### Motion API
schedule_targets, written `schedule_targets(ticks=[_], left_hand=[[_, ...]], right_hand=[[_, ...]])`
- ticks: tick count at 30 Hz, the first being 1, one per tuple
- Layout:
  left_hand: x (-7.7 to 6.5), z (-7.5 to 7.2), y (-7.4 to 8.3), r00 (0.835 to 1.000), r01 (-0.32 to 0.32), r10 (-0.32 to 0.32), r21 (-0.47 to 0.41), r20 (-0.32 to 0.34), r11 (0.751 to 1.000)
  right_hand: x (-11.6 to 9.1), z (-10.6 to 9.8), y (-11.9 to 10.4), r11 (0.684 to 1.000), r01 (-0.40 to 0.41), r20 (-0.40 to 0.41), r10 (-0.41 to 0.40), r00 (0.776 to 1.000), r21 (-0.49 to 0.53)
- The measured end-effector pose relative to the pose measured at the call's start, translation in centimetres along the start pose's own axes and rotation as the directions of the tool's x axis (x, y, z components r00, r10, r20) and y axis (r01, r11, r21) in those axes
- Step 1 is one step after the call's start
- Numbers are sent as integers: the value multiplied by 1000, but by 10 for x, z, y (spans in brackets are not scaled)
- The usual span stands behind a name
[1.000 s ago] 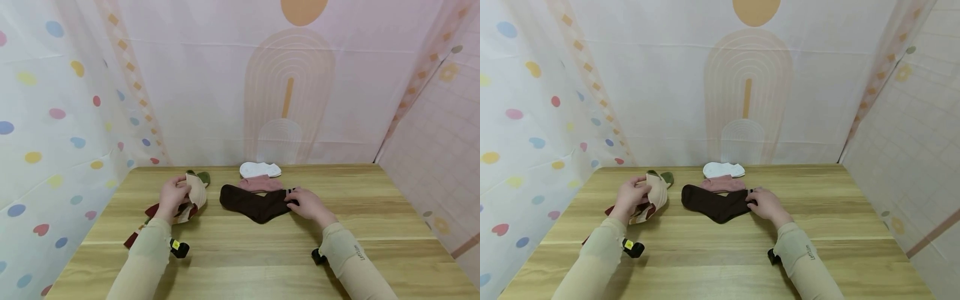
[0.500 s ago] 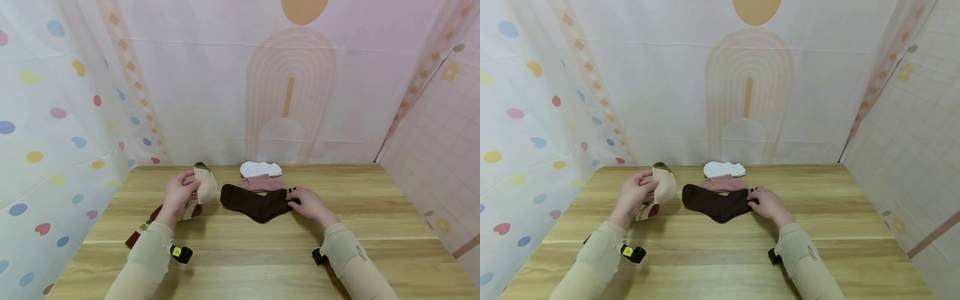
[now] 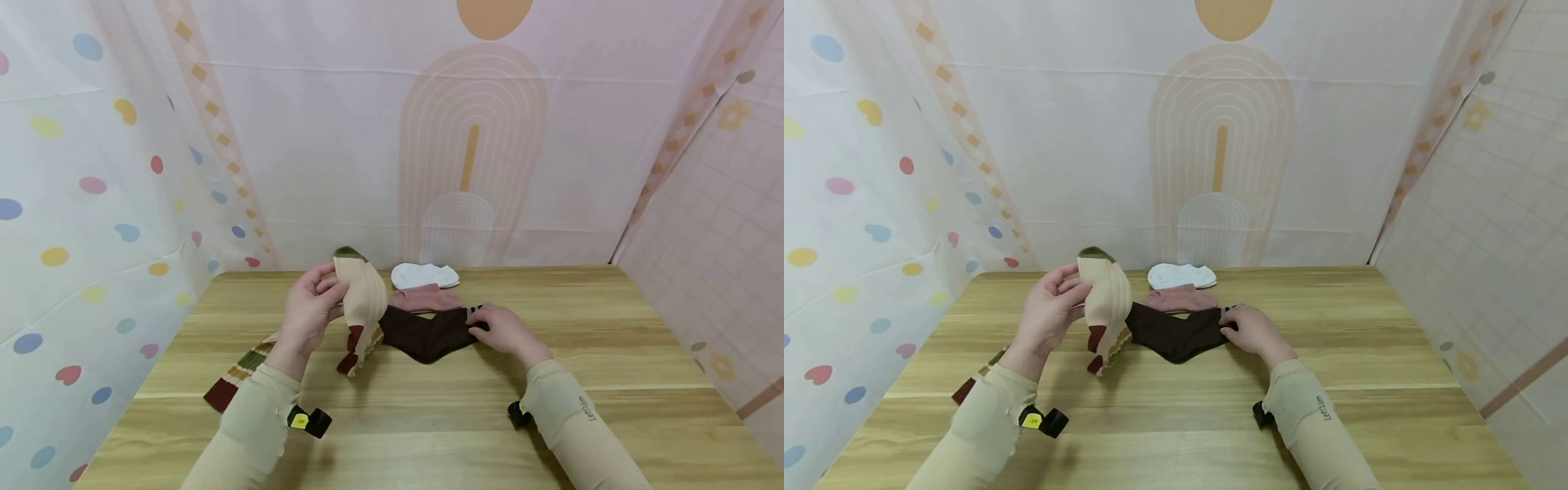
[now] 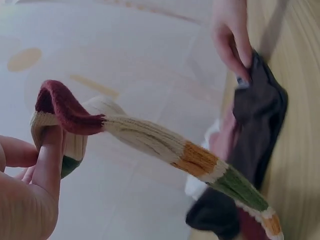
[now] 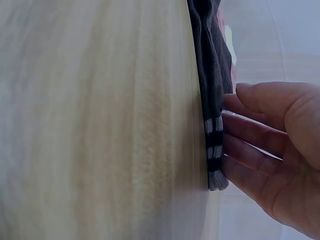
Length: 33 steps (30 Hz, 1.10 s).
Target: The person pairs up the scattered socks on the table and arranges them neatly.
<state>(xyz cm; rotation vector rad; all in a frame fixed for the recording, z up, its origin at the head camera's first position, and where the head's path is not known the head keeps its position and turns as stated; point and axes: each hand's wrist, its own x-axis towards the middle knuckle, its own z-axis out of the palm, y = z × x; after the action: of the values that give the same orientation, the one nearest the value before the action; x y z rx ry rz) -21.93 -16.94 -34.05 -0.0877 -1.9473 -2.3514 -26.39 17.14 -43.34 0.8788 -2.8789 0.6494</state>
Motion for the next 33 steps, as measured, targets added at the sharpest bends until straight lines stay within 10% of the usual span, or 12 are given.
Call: schedule_targets(ticks=[21,33], left_hand=[[-15,58,16,994,-103,108,-200,13,974],[-8,23,-20,981,-130,121,-49,-150,990]], right_hand=[[0,1,1,1000,-11,-13,11,1000,7],[0,2,2,1000,-10,-15,10,1000,-4]])
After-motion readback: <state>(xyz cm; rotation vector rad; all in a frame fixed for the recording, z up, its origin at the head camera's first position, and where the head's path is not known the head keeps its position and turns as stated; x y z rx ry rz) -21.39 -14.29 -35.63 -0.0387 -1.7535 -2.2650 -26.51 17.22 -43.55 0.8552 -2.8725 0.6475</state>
